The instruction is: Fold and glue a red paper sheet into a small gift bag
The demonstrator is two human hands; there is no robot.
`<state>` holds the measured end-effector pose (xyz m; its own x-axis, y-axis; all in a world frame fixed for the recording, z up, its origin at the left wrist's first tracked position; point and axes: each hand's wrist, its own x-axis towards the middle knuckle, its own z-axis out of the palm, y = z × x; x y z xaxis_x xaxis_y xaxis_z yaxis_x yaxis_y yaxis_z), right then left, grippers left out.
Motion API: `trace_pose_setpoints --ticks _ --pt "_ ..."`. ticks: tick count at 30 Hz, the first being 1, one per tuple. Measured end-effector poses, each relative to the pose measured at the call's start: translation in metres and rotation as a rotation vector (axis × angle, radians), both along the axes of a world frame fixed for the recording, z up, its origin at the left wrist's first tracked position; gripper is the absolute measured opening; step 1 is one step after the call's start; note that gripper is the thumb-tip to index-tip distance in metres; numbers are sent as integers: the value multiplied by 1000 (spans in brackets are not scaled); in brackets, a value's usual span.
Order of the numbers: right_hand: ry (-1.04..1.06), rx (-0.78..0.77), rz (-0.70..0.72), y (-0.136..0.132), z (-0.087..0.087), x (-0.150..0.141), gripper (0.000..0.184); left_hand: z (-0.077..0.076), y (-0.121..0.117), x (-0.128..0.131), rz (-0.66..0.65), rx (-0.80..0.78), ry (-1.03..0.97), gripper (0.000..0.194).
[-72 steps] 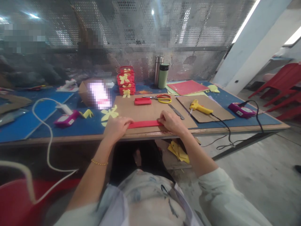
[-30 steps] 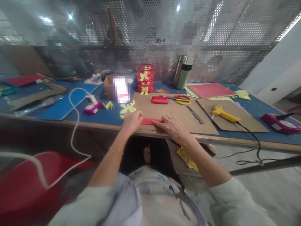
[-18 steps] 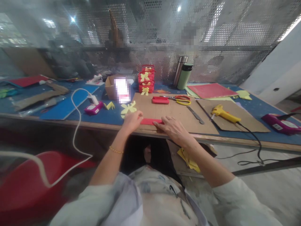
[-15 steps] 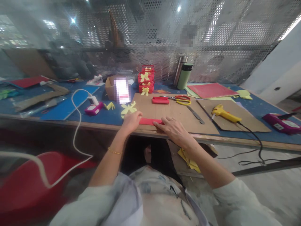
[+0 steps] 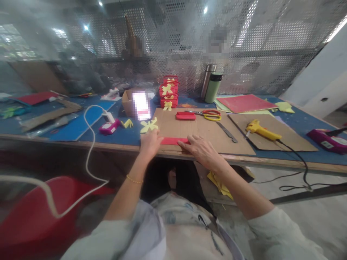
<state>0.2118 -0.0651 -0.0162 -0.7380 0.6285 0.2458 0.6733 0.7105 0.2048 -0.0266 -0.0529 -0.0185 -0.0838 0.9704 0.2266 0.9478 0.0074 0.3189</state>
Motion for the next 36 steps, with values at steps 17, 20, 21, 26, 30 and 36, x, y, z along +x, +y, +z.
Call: trace_pose_setpoints --ticks 17,20,21,26,30,36 --pt "6 -11 -4 0 1 -3 35 -7 -33 21 -318 220 482 38" --pt "-34 -20 -14 -2 3 -4 35 -22 -42 29 -407 300 510 42" --pt "-43 -10 -21 -2 3 -4 35 -28 -44 33 -425 340 512 42" --pt "-41 40 -34 -1 -6 -3 39 -47 -53 45 -353 394 507 47" --pt "-9 49 -29 2 -13 0 41 -46 -58 51 -294 337 521 49" --pt "1 50 -65 -3 -15 -3 40 -33 -63 52 -254 236 513 49"
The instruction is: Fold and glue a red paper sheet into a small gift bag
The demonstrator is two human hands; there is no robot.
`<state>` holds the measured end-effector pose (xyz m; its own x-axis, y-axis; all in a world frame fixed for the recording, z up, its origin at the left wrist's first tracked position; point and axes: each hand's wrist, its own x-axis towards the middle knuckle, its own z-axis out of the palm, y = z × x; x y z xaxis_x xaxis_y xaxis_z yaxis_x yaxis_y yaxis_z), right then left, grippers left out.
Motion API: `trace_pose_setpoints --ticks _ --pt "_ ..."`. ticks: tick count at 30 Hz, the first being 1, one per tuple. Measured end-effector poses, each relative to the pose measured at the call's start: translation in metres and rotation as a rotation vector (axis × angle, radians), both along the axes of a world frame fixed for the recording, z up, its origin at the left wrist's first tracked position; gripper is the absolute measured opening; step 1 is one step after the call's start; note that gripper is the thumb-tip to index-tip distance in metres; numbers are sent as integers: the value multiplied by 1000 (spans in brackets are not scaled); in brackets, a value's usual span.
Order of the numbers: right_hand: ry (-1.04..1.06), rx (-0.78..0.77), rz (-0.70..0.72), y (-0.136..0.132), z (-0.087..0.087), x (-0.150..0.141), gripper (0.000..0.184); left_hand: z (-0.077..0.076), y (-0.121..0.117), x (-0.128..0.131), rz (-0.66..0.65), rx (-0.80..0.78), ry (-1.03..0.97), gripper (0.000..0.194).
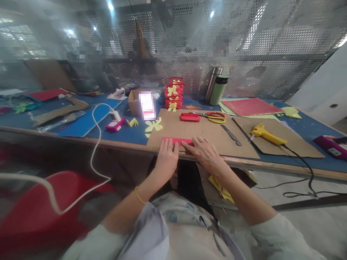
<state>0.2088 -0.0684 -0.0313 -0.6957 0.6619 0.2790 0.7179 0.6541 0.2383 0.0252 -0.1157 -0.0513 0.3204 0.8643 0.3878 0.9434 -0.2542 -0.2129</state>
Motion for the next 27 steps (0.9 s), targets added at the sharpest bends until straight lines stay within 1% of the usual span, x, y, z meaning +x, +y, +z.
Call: trace_pose_setpoints --ticks 5,8,11,14,17,19,20,23,25,26,27 --pt "8 30 -51 -12 -3 -5 37 6 0 -4 -13 -31 4 60" --pt "16 32 -63 -16 -5 3 33 7 0 -6 -35 -35 -3 60" --pt "0 1 -94 -18 -5 21 28 8 0 -7 -41 -46 -13 59" --pt "-8 -28 -111 -20 -2 47 27 10 1 -6 -26 -62 -16 58" --pt "3 -48 -118 -21 5 70 21 12 2 -5 -15 -74 -26 60" --pt "35 -65 -133 -20 13 79 14 12 2 -5 -11 -80 -24 60" --pt "66 -59 -142 -19 16 80 14 12 2 -5 -9 -82 -21 60" --pt "209 8 -100 -11 19 67 22 12 2 -5 -9 -80 -23 58" --pt "299 22 18 -5 12 46 27 13 2 -5 -12 -72 -27 56" --pt "322 12 77 -2 6 35 28 13 2 -5 -10 -69 -24 56" --pt "335 -3 122 1 -1 24 34 14 2 -4 -5 -69 -16 55"
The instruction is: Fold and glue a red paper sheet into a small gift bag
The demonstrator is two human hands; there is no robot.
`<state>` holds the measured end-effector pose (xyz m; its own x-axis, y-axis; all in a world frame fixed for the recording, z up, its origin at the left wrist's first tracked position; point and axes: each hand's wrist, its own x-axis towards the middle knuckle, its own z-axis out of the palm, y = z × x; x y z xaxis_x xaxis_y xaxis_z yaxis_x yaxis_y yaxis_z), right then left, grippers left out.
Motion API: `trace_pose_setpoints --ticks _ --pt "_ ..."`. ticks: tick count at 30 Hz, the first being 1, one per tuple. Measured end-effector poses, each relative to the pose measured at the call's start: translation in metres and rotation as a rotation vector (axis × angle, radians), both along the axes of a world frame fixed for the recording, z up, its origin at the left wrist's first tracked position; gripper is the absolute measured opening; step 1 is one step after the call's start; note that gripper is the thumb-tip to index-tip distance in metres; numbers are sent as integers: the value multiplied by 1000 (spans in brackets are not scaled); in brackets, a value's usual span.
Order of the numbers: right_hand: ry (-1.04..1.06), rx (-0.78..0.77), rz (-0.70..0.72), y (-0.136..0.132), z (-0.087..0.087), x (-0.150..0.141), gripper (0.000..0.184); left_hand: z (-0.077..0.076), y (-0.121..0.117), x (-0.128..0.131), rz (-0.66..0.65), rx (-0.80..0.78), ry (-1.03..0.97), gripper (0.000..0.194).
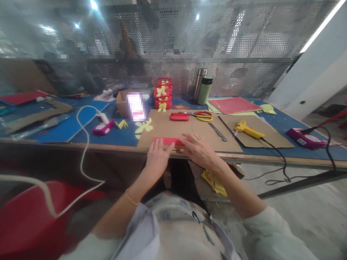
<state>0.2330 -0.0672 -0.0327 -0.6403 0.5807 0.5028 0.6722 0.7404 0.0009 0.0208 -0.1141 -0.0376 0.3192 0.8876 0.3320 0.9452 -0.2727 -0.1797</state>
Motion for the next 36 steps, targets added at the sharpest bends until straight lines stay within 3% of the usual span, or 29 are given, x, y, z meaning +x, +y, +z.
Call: trace_pose_setpoints --ticks 3,5,18,24,27,30,33,36 --pt "10 -45 50 4 -23 -21 61 1 0 2 12 -7 38 52" --pt "18 -60 25 5 -34 -23 68 1 -1 2 9 -4 53 51" --pt "58 57 -33 -4 -45 9 46 -10 -11 -16 121 86 -13 49" --pt "173 201 -107 -16 -52 13 33 4 -16 -7 77 108 -62 46" --pt "204 180 -123 -17 -50 15 29 7 -10 1 -98 112 -91 46" --pt "225 124 -102 -18 -44 20 26 2 -1 4 -240 76 -136 30" --pt "264 44 -41 -19 -32 28 32 1 6 -2 -286 61 -224 25" --pt "374 -110 -18 -17 -14 36 34 13 11 -12 -277 -13 -373 26"
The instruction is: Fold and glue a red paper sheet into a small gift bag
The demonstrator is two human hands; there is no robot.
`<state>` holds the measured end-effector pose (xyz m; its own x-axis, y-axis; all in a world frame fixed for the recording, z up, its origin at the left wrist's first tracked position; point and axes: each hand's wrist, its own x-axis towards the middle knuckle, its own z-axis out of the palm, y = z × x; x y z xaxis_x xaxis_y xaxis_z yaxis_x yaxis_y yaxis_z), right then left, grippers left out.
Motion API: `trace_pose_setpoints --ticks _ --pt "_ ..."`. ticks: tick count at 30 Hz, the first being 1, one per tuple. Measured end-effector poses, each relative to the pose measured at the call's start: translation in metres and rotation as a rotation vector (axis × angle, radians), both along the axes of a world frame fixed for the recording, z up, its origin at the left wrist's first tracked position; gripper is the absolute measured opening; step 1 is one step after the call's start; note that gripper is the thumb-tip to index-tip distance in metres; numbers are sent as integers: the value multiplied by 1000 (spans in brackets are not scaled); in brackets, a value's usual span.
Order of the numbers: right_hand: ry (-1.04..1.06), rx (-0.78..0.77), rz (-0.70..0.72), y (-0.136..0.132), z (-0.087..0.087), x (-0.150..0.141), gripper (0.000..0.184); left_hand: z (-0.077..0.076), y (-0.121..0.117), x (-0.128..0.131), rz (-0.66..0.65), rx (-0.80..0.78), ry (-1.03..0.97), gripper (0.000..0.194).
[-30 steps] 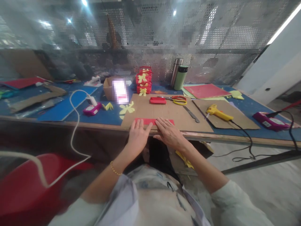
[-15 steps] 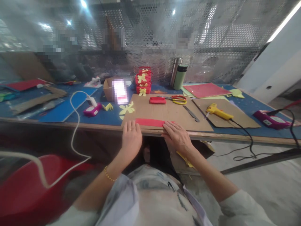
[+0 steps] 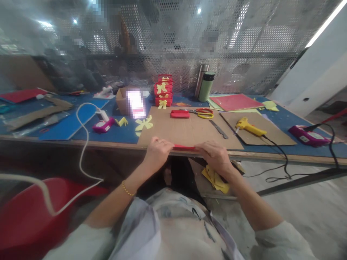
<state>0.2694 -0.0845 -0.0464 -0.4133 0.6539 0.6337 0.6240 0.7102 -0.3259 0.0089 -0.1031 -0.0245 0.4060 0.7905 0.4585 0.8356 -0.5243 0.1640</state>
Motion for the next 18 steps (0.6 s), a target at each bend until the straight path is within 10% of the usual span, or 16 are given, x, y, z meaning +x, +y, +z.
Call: trace_pose_setpoints --ticks 10,18 --pt "170 -368 105 23 31 5 32 38 12 -33 -2 -732 -685 28" --pt "-123 -266 -125 42 22 2 25 34 43 -25 133 -476 -343 26"
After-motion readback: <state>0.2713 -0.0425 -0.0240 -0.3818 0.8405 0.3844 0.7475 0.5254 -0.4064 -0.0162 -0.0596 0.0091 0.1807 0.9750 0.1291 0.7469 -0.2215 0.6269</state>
